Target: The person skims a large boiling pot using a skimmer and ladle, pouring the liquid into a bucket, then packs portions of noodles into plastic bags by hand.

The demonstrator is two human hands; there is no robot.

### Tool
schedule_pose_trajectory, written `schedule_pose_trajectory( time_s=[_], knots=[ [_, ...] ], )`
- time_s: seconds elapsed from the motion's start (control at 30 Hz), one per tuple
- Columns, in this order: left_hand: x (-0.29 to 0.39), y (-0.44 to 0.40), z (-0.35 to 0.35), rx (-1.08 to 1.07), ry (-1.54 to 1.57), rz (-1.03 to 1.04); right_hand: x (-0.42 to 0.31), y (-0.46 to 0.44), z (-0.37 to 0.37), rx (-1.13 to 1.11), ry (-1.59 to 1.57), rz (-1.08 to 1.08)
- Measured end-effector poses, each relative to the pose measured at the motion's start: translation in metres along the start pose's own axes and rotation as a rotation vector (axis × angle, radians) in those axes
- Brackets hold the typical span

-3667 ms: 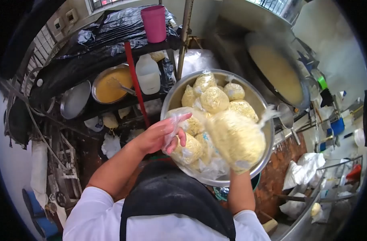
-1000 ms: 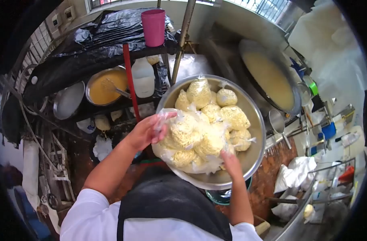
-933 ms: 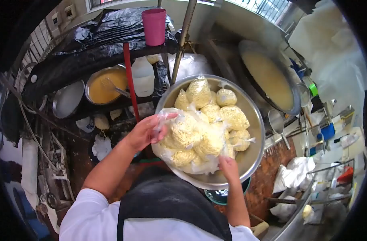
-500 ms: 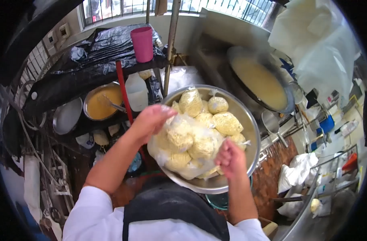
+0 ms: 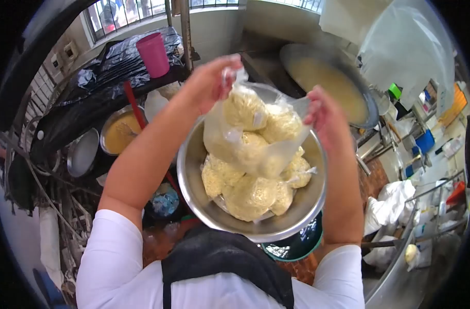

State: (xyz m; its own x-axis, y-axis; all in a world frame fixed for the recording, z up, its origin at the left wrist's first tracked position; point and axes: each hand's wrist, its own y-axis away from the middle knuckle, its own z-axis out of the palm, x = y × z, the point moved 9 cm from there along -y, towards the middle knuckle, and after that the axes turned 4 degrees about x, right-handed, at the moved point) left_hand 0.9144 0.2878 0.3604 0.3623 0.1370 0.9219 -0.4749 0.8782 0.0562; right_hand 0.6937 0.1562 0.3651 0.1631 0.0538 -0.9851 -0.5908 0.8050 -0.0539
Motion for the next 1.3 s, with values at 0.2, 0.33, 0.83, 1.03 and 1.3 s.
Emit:
schedule_pose_trajectory(
  time_s=[0.2,0.33,0.83,1.03,1.3],
  knots=[
    [-0.094,-0.017,-0.031,-0.068,0.064,-0.252,0.081,-0.010,-0.027,-0.011,0.085,0.072],
    [-0.089,-0.022,-0.025,-0.075,-0.009,-0.226,0.066,0.000,-0.046,0.073,0.335,-0.208],
    [-0.095,-0.016,-0.019,-0.307,-0.087,-0.135,0.257,0.140,0.015,-0.194,1.355,-0.199],
    [-0.106,-0.024,-0.024,-0.351,-0.063,-0.209,0.258,0.151,0.017,-0.133,1.375,-0.226],
    [-0.105,-0.016,-0.024,-0.389,0.035,-0.265,0.223,0.168,0.025,-0.097,1.366,-0.211]
  ],
)
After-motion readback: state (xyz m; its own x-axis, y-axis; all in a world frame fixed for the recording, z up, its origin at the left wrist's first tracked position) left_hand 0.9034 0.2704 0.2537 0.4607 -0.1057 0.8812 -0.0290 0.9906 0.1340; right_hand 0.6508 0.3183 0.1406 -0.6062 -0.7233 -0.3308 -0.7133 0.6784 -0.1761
